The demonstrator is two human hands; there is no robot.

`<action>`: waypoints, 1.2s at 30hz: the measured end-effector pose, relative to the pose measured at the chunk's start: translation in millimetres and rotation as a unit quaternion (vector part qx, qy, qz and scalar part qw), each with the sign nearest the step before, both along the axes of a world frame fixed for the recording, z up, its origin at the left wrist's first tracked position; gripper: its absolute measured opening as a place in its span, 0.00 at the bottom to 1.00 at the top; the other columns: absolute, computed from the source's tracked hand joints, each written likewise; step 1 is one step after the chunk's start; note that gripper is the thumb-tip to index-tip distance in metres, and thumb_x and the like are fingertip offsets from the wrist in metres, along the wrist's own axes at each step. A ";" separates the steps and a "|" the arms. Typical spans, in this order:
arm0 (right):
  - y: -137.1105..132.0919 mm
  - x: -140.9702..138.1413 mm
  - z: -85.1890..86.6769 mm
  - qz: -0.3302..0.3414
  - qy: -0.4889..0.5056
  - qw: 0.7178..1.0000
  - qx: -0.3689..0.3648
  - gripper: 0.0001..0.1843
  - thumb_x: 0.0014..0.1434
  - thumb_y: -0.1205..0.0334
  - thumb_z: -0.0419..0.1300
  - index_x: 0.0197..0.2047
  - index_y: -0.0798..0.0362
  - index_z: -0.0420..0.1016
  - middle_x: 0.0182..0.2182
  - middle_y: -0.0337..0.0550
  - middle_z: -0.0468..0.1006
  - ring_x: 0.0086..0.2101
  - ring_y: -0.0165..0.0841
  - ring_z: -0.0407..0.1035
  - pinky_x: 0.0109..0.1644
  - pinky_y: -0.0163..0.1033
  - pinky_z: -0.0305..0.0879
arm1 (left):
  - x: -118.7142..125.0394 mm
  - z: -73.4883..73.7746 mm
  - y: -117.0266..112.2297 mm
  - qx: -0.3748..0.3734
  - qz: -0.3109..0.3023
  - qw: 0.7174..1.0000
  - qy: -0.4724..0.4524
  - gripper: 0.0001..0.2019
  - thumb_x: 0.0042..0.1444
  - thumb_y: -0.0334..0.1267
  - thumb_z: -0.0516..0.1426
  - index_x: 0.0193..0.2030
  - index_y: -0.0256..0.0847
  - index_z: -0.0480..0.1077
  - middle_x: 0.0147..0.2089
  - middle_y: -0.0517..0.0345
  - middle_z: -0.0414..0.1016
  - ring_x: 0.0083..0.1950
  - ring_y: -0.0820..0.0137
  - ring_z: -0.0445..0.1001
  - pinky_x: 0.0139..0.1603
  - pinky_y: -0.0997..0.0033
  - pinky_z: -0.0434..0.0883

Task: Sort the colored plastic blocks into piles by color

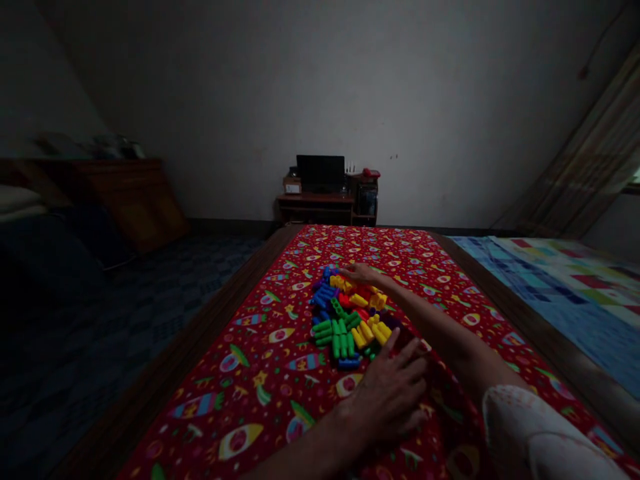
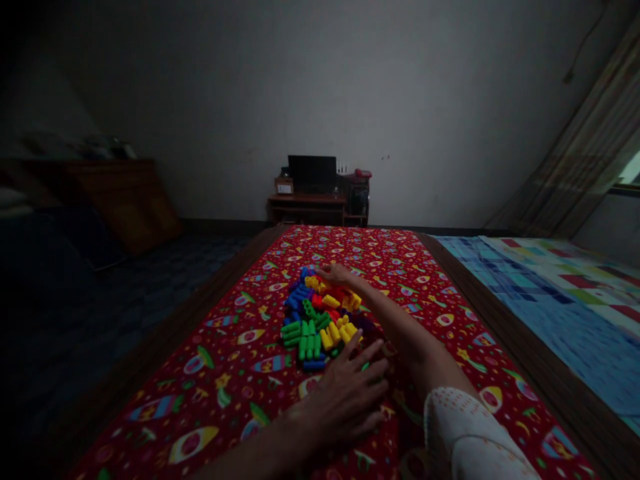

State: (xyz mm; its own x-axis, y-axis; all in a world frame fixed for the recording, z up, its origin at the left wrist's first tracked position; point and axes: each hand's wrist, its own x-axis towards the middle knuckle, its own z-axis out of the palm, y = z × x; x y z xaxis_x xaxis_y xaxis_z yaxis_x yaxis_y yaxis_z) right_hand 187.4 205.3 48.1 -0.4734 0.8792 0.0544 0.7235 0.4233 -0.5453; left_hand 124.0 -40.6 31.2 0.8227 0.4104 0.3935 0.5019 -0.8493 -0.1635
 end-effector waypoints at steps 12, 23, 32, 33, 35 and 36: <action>-69.1 57.6 32.2 0.157 0.248 0.934 -0.206 0.36 0.58 0.44 0.60 0.64 0.51 0.62 0.51 0.51 0.76 0.44 0.38 0.74 0.41 0.42 0.75 | -55.4 3.4 47.7 0.046 0.092 0.995 -0.013 0.13 0.64 0.42 0.51 0.49 0.40 0.70 0.56 0.52 0.73 0.63 0.61 0.65 0.72 0.45 0.42; -108.5 134.8 -14.8 0.063 0.085 0.994 -0.034 0.43 0.55 0.40 0.60 0.69 0.48 0.55 0.62 0.53 0.65 0.59 0.49 0.62 0.60 0.56 0.62 | -132.0 4.2 109.2 -0.095 0.294 0.932 -0.190 0.20 0.65 0.46 0.47 0.60 0.44 0.66 0.64 0.49 0.67 0.67 0.59 0.61 0.67 0.46 0.54; -118.7 66.4 -40.8 0.115 0.125 0.985 0.011 0.41 0.57 0.47 0.61 0.69 0.49 0.54 0.67 0.53 0.55 0.65 0.48 0.51 0.65 0.55 0.52 | -146.5 -44.1 59.9 -0.255 0.295 0.909 -0.147 0.58 0.37 0.59 0.67 0.72 0.52 0.42 0.75 0.45 0.33 0.73 0.41 0.36 0.66 0.37 0.51; -113.7 50.8 -38.9 0.125 0.147 0.981 0.028 0.38 0.58 0.49 0.61 0.68 0.50 0.56 0.65 0.53 0.60 0.63 0.46 0.56 0.64 0.54 0.54 | -145.0 -47.1 60.3 -0.246 0.299 0.909 -0.154 0.58 0.36 0.57 0.68 0.72 0.53 0.42 0.75 0.46 0.32 0.73 0.41 0.36 0.66 0.37 0.51; -104.0 18.6 -34.3 0.136 0.176 0.973 0.056 0.34 0.58 0.55 0.60 0.66 0.49 0.60 0.61 0.51 0.66 0.59 0.44 0.62 0.61 0.52 0.59 | -144.9 -49.2 66.4 -0.225 0.305 0.908 -0.177 0.57 0.37 0.55 0.68 0.72 0.51 0.43 0.75 0.46 0.33 0.73 0.42 0.38 0.67 0.38 0.51; -99.7 3.0 -31.8 0.137 0.180 0.972 0.065 0.32 0.58 0.57 0.60 0.65 0.50 0.61 0.60 0.50 0.68 0.57 0.44 0.64 0.60 0.51 0.60 | -146.4 -48.6 71.2 -0.216 0.305 0.907 -0.192 0.56 0.38 0.53 0.68 0.72 0.50 0.43 0.75 0.45 0.34 0.73 0.43 0.40 0.67 0.40 0.51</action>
State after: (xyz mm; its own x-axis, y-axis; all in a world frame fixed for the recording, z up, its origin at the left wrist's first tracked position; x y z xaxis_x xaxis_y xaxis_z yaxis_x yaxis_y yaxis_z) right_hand 190.4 105.6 16.3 -0.6188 0.6966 0.3630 0.3450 0.6562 -0.6711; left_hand -22.5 30.6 -17.4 0.2263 0.9277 0.2969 0.8504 -0.3368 0.4043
